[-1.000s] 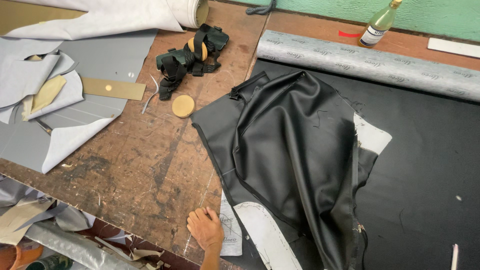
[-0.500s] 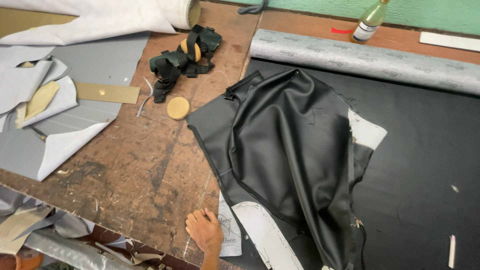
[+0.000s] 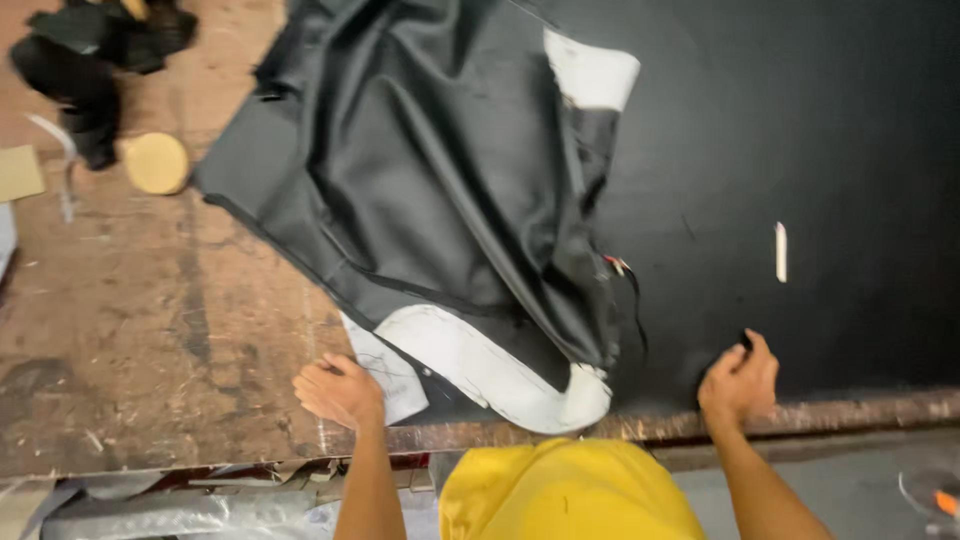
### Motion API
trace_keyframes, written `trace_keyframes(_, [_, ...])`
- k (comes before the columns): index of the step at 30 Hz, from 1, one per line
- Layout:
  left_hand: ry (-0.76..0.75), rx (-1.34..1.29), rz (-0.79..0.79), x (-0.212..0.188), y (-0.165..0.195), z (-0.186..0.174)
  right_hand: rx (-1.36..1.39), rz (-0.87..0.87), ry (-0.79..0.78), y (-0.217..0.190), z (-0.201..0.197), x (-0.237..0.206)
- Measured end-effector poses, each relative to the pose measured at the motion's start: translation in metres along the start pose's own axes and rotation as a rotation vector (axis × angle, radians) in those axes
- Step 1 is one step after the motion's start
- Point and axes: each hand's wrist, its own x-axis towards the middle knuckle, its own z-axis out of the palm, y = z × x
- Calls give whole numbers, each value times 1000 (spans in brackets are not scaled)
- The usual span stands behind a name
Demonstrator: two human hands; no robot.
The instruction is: The person works on a black vinyl cover laid on a work table, pulling loose threads from the seam by hand and using a small flat blade to trim threads and fabric edges along the seam. They reposition the cover and continue trimming at different points along the edge.
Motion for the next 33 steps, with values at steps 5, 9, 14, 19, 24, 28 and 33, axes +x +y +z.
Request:
trace_keyframes(5, [6, -26, -6, -3, 2, 1, 11, -31, 29, 0, -7, 5])
trace_keyframes(9, [31, -35, 27, -7, 1, 1, 51, -28, 30, 12, -6, 3])
trace_keyframes(14, [-199, -278, -61, 7, 0, -26, 72, -48, 18, 22, -8, 6])
trace_keyframes(19, [-281, -609, 174, -14, 48, -95, 201, 21, -104, 23, -32, 15])
trace_keyframes(24, [-885, -714, 749, -108, 145, -158, 544, 155, -416, -13, -54, 8])
trace_keyframes(28, [-738, -570, 1136, -143, 201, -177, 843, -34, -740, -62, -62, -9])
trace_keyframes(33, [-863, -826, 905, -123, 207, -187, 864, -209, -863, -95, -80, -4])
